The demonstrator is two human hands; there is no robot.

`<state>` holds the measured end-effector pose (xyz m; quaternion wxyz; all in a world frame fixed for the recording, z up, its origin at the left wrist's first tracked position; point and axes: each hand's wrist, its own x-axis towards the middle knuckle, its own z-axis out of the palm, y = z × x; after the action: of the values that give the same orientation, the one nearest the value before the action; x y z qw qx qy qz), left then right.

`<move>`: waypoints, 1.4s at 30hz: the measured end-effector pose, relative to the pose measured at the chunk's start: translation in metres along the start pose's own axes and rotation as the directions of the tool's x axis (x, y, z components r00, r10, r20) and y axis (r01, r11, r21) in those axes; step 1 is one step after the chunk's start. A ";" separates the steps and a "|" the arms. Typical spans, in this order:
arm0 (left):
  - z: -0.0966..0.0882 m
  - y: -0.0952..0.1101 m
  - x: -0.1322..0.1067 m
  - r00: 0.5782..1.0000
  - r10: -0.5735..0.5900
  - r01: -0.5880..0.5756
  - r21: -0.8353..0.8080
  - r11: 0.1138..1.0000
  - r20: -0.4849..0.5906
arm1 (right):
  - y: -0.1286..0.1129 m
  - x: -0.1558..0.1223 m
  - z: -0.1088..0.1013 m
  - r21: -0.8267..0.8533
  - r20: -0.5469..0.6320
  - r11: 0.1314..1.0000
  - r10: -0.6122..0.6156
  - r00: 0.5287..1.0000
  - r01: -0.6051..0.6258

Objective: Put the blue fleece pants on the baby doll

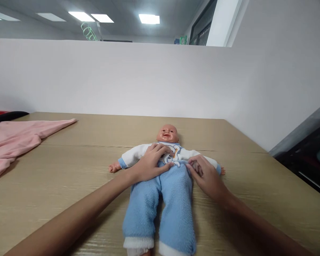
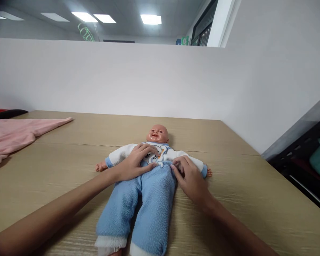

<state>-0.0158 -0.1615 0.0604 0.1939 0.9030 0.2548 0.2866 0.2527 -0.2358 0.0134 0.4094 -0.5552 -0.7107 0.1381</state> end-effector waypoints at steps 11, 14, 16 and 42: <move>0.017 0.024 0.054 0.983 0.167 -0.179 0.166 0.970 0.082 | 0.075 -0.015 -0.071 -0.273 0.088 0.954 -0.101 0.991 0.121; 0.038 0.021 0.086 0.956 0.166 -0.216 0.197 0.956 0.240 | 0.064 -0.013 -0.080 -0.181 -0.028 0.982 -0.065 0.997 0.059; 0.050 0.016 0.100 0.939 0.117 -0.195 0.218 0.956 0.324 | 0.048 -0.013 -0.079 -0.079 -0.160 0.997 -0.020 0.987 0.008; 0.009 -0.033 0.065 0.773 -0.398 -0.156 -0.757 0.635 -0.494 | -0.031 0.026 0.060 0.732 0.190 0.653 0.078 0.979 -0.194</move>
<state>0.0236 -0.0997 0.0644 0.4802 0.5660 0.2225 0.6320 0.1870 -0.2078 0.0070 0.5379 -0.3791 -0.5748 0.4864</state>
